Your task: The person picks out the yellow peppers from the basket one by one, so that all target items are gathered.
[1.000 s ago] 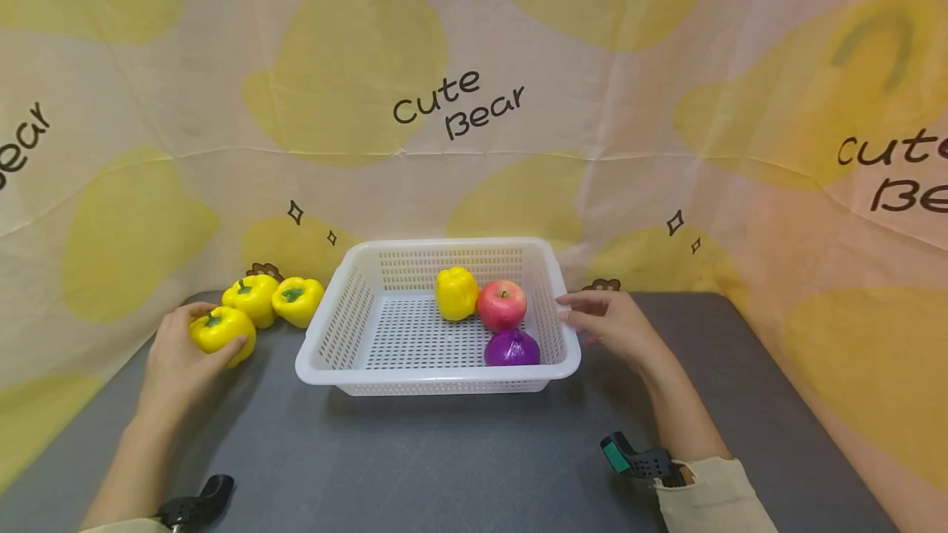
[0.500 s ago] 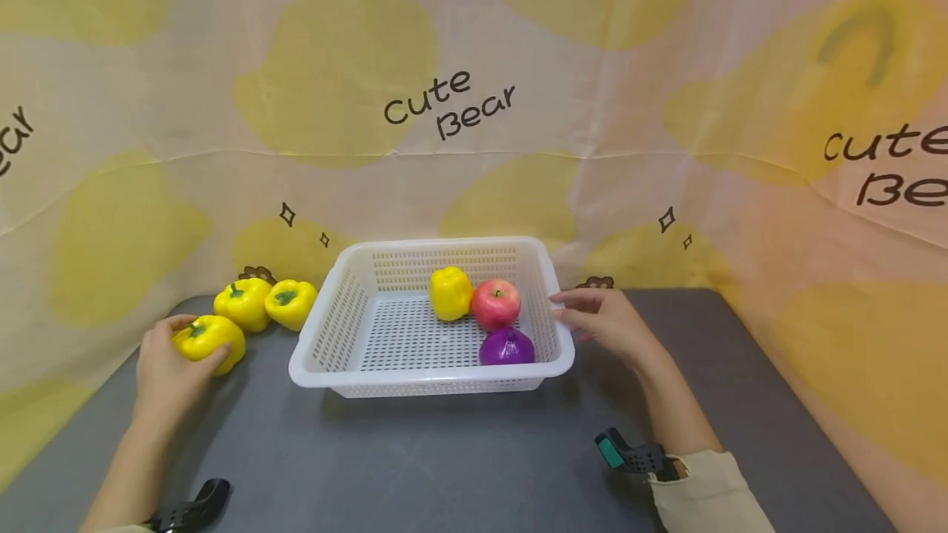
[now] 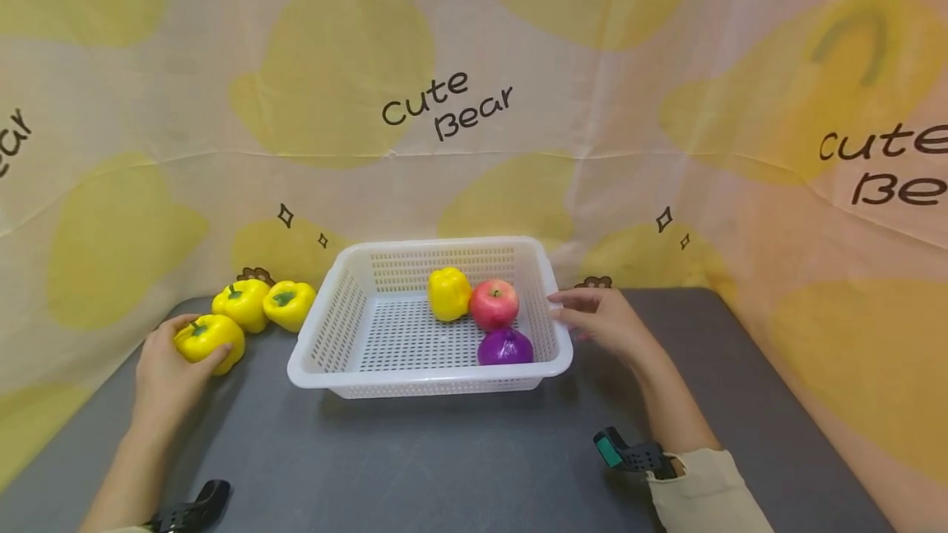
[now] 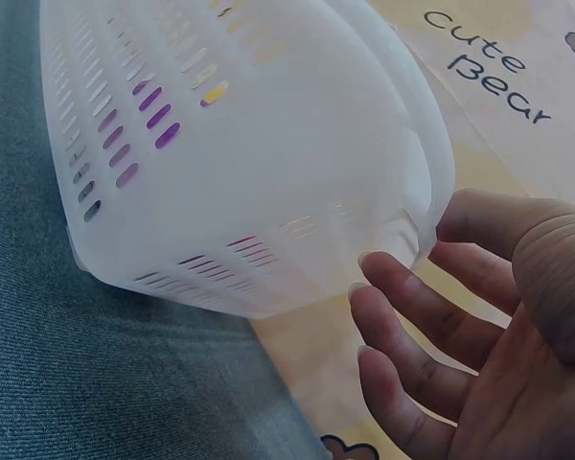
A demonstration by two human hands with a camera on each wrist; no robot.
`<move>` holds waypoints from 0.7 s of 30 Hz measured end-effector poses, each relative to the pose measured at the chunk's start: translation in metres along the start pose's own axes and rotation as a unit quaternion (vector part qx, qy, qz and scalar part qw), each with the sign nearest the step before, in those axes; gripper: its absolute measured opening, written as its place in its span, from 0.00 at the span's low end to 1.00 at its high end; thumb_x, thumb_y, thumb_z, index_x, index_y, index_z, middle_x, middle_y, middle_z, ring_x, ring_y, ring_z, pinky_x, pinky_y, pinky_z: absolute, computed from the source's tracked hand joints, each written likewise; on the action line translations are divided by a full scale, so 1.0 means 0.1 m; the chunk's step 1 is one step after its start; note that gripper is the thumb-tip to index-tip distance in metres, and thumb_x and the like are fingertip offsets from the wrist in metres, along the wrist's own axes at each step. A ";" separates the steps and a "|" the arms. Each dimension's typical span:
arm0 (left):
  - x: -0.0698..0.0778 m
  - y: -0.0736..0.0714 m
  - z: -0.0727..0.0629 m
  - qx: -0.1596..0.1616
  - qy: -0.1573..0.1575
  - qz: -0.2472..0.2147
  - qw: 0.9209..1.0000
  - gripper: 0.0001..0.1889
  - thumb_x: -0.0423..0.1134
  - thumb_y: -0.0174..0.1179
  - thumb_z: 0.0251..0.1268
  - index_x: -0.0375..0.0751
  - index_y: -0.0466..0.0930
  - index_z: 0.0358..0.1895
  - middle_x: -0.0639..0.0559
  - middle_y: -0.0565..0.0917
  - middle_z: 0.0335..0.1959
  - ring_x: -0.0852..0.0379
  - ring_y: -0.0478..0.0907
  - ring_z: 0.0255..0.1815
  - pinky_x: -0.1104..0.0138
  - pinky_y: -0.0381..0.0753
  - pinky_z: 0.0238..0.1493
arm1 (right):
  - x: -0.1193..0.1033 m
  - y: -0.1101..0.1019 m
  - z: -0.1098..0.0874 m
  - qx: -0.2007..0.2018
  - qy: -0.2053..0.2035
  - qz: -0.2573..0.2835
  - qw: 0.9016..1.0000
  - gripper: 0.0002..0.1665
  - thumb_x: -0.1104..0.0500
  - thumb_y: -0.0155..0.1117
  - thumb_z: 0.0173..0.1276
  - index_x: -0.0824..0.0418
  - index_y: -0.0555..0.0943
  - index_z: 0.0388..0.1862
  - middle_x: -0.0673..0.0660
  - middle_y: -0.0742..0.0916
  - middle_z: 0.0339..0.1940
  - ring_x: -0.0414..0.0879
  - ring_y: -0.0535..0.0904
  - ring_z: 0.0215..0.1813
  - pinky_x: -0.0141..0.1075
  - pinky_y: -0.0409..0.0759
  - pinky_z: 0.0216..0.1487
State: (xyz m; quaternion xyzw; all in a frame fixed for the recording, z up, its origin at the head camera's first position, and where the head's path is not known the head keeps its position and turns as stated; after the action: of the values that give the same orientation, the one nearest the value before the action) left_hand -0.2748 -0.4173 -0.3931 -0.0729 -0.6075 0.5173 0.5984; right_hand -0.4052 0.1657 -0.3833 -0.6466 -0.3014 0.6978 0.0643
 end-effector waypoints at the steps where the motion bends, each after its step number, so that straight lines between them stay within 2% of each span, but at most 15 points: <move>1: -0.01 0.00 0.00 0.002 -0.001 -0.001 1.000 0.38 0.41 0.67 0.64 0.34 0.61 0.74 0.28 0.65 0.70 0.30 0.63 0.68 0.37 0.64 0.65 | 0.00 0.00 0.00 -0.001 0.001 0.001 1.000 0.30 0.47 0.67 0.70 0.64 0.80 0.64 0.68 0.83 0.61 0.50 0.84 0.51 0.48 0.88 0.49; 17: 0.05 -0.03 -0.01 0.005 0.000 0.001 1.000 0.40 0.44 0.66 0.65 0.37 0.58 0.77 0.28 0.64 0.72 0.31 0.62 0.69 0.37 0.64 0.67 | -0.02 0.00 0.00 -0.002 -0.002 0.005 1.000 0.30 0.48 0.67 0.71 0.64 0.80 0.65 0.68 0.83 0.62 0.49 0.84 0.51 0.46 0.88 0.48; 21: 0.14 -0.10 -0.02 0.010 0.013 0.001 1.000 0.39 0.44 0.65 0.66 0.37 0.59 0.77 0.29 0.64 0.73 0.30 0.61 0.71 0.36 0.63 0.69 | -0.03 0.01 0.00 -0.005 -0.005 0.008 1.000 0.29 0.49 0.66 0.72 0.65 0.79 0.65 0.68 0.82 0.62 0.47 0.84 0.50 0.45 0.88 0.47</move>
State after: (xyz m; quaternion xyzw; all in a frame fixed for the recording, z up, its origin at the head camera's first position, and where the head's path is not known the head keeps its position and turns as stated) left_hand -0.2715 -0.4107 -0.3775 -0.0737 -0.5946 0.5227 0.6064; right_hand -0.4046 0.1632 -0.3817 -0.6456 -0.3000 0.7003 0.0538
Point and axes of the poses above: each hand's wrist, its own z-axis towards the middle knuckle, its own y-axis out of the palm, x = y × z, the point moved 10 cm from there along z, towards the middle knuckle
